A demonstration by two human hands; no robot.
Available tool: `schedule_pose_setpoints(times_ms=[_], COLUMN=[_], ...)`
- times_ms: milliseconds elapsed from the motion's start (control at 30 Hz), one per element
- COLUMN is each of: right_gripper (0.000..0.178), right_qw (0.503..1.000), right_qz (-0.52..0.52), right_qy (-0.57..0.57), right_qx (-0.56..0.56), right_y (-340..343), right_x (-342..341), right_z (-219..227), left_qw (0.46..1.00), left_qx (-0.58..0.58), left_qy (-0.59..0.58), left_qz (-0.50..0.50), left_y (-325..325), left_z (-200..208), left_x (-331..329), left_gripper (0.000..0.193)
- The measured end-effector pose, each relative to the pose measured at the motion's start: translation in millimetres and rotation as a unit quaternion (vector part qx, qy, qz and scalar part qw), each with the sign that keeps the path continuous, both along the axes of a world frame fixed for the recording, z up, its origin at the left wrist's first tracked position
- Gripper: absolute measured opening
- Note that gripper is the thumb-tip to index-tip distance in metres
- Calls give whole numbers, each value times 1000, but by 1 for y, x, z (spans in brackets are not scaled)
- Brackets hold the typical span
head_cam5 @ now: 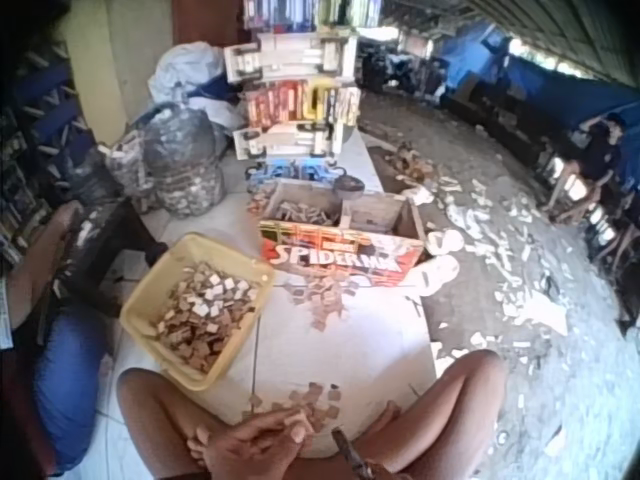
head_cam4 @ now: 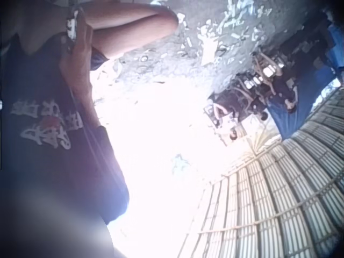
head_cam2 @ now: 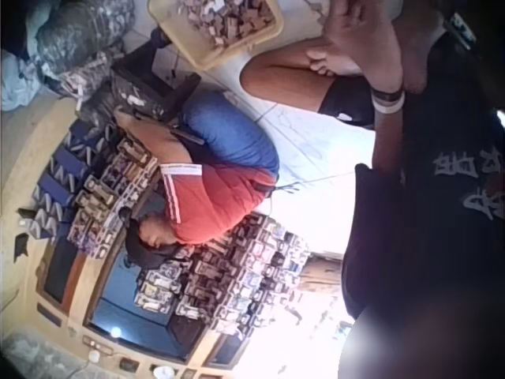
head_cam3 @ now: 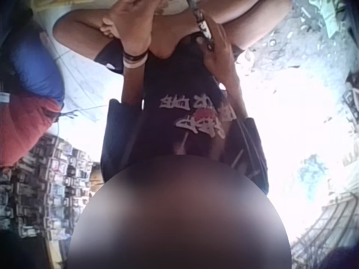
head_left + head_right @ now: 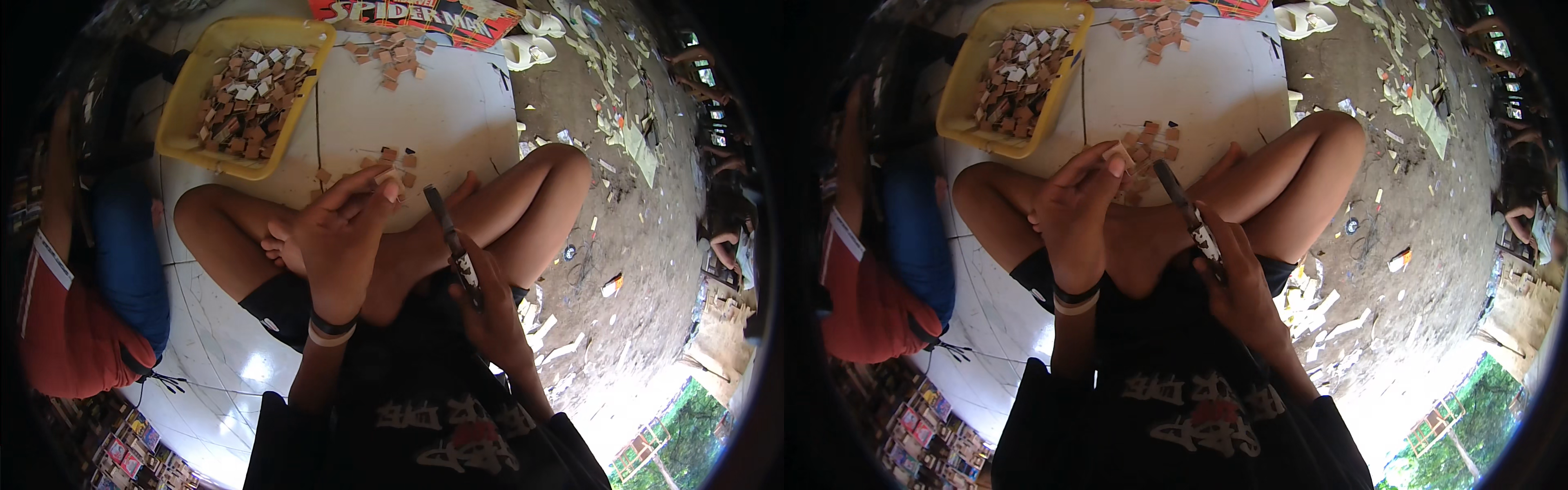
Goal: The person sits cross-legged on the floor and uses a knife to carve small wooden blocks into smaller pieces. The carved pieces are placed into a yellow plastic bin while the person continues to pick up and carve additional blocks.
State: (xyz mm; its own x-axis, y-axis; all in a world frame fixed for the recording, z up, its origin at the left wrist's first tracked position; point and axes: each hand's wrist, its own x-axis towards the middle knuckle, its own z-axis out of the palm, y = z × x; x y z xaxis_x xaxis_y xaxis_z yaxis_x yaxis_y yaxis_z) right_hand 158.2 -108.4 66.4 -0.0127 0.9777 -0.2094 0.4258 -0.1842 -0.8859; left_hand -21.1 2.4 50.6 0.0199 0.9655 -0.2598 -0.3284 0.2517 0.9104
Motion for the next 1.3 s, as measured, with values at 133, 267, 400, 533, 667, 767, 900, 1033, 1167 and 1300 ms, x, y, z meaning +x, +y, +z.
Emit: schedule_pose_setpoints(times_ms=[133,267,400,533,667,767,900,1033,1167,1300], right_gripper=[64,61,62,62,60,55,51,48,53,58], right_qw=[1000,997,999,1000,1000,1000,995,873,830,825], right_qz=[-9,-22,-23,-9,-3,5,5,48,32,23], right_qy=[8,46,25,-7,-6,-17,77,436,504,512], right_qx=[-13,-62,-31,8,6,24,-69,-212,-238,-238], right_y=[0,-1,1,6,7,5,-2,-8,-11,-11], right_x=[-2,-5,-11,-7,-8,-14,-12,2,-3,-5], right_z=[1,1,2,4,1,-3,-3,1,-1,0], left_qw=[1000,995,998,1000,997,998,984,971,965,971], left_qx=[-2,-4,11,5,-20,-32,-82,-109,-125,-131], left_qy=[-2,-97,-53,3,68,-8,-127,-176,-186,-155], left_qz=[-13,37,43,-4,-11,-47,-92,-117,-137,-122], left_y=[-1,-5,-5,3,3,4,4,3,4,1], left_z=[-3,-8,-6,1,6,3,-5,-11,-12,-10], left_x=[-2,5,7,-2,4,10,3,-5,-8,-7], left_gripper=[28,26,24,29,34,39,44,45,46,42])
